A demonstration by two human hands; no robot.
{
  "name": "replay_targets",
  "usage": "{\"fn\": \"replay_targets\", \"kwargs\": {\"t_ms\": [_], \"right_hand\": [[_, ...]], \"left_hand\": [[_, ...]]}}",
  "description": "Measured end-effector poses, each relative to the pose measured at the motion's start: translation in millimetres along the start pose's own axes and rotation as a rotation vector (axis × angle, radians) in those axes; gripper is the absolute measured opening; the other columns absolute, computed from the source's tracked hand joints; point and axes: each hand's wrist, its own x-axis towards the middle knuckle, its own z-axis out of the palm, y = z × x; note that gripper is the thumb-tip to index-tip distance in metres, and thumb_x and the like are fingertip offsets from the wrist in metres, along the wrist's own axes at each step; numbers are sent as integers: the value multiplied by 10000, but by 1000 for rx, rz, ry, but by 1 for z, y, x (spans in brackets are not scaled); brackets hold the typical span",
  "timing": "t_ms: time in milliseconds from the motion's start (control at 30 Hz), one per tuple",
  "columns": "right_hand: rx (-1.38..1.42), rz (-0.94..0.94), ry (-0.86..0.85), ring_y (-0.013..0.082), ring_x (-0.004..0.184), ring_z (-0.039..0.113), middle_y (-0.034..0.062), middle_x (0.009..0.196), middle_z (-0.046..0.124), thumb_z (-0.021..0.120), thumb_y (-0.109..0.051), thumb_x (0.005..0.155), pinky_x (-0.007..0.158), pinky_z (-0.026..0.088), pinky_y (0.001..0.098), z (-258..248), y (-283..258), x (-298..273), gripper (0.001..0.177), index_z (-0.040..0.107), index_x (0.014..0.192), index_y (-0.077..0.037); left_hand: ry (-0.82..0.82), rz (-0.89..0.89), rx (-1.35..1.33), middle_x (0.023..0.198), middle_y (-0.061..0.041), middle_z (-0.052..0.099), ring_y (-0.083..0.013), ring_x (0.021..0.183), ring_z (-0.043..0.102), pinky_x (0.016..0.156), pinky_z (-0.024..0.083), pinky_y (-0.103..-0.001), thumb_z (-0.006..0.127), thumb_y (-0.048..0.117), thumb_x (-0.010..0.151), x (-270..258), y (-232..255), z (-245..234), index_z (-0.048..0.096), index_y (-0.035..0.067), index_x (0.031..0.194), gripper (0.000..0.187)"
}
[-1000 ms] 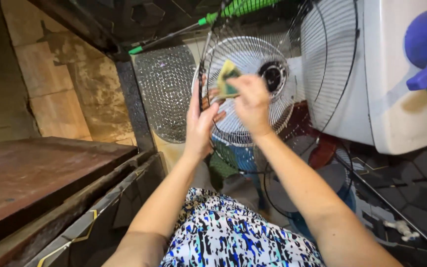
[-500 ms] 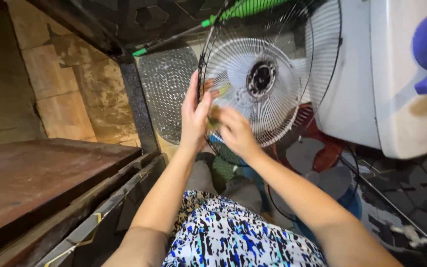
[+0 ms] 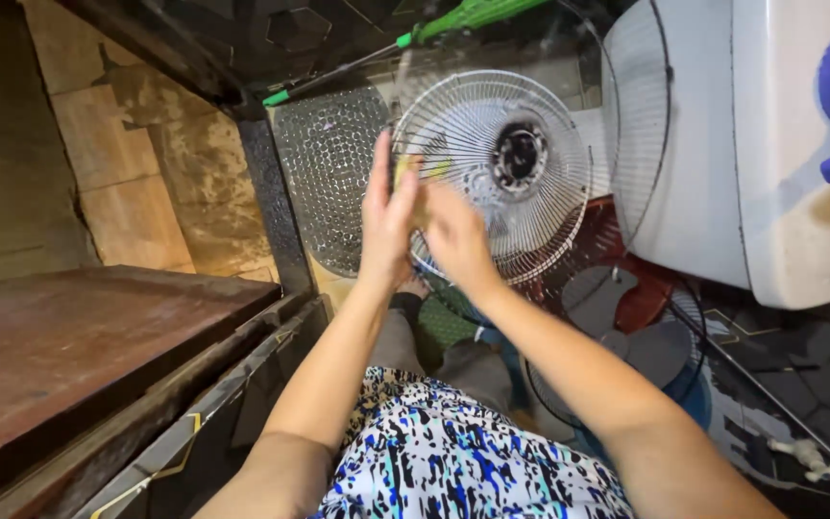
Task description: Cleaning the parts of a disassembled electric fan with a sponge and water.
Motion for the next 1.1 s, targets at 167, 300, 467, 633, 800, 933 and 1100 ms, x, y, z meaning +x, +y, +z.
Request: {"fn": "replay_targets", "kwargs": {"t_ms": [167, 300, 467, 633, 800, 933, 1100], "right_hand": [[-253, 296, 31, 241, 916, 691, 122, 962, 704, 570, -56, 935, 808, 550, 393, -71, 56, 30, 111, 670, 982, -41], [-120, -12, 634, 266, 759, 662, 125, 858, 678, 632, -60, 1028, 685, 525, 405, -112, 132, 132, 106, 622, 973, 30], [-300, -50, 317, 317, 988, 623, 167, 996, 638, 553, 7, 947, 870, 499, 432, -20, 75, 13, 94, 611, 1022, 11], [-16, 63, -236, 299, 1095, 676, 188, 1112, 709, 615, 19, 849, 979, 529, 404, -71, 18, -41, 316, 696, 1155, 26], [-423, -18, 200, 293, 1200, 707, 157, 1238, 723, 577, 76, 942, 1053, 569, 412, -123, 57, -4, 322, 717, 1222, -3], [-368, 49, 41, 334, 1059, 683, 170, 1079, 714, 631, 36, 894, 931, 549, 449, -72, 35, -31, 219, 748, 1067, -29], [-323, 32, 147, 300, 1129, 708, 176, 1166, 712, 576, 25, 949, 998, 586, 405, -122, 43, 5, 275, 704, 1192, 3]], "left_hand": [[113, -239, -78, 1445, -137, 550, -265, 1187, 632, 900, 566, -414, 634, 352, 973, -7, 33, -7, 195, 241, 1650, 814], [-18, -220, -41, 1474, -143, 562, -275, 1235, 637, 962, 571, -424, 629, 343, 1012, -19, 29, -3, 202, 216, 1662, 788], [-67, -100, 44, 1527, -155, 545, -293, 1281, 636, 1075, 560, -455, 634, 340, 1080, -5, 4, 8, 221, 190, 1678, 743], [80, -76, -105, 1472, -177, 536, -335, 1248, 642, 992, 599, -494, 629, 389, 1023, 9, 22, 5, 143, 239, 1661, 816], [19, -78, -139, 1468, -155, 539, -330, 1272, 649, 981, 623, -493, 568, 423, 1053, 2, 32, 11, 140, 260, 1655, 756], [21, -2, -176, 1494, -168, 546, -326, 1261, 632, 995, 595, -502, 598, 396, 1086, 13, 23, 15, 164, 236, 1693, 763], [62, -12, -111, 1517, -155, 540, -322, 1279, 644, 1011, 599, -492, 585, 412, 1065, 10, 20, 15, 128, 250, 1675, 778]]}}
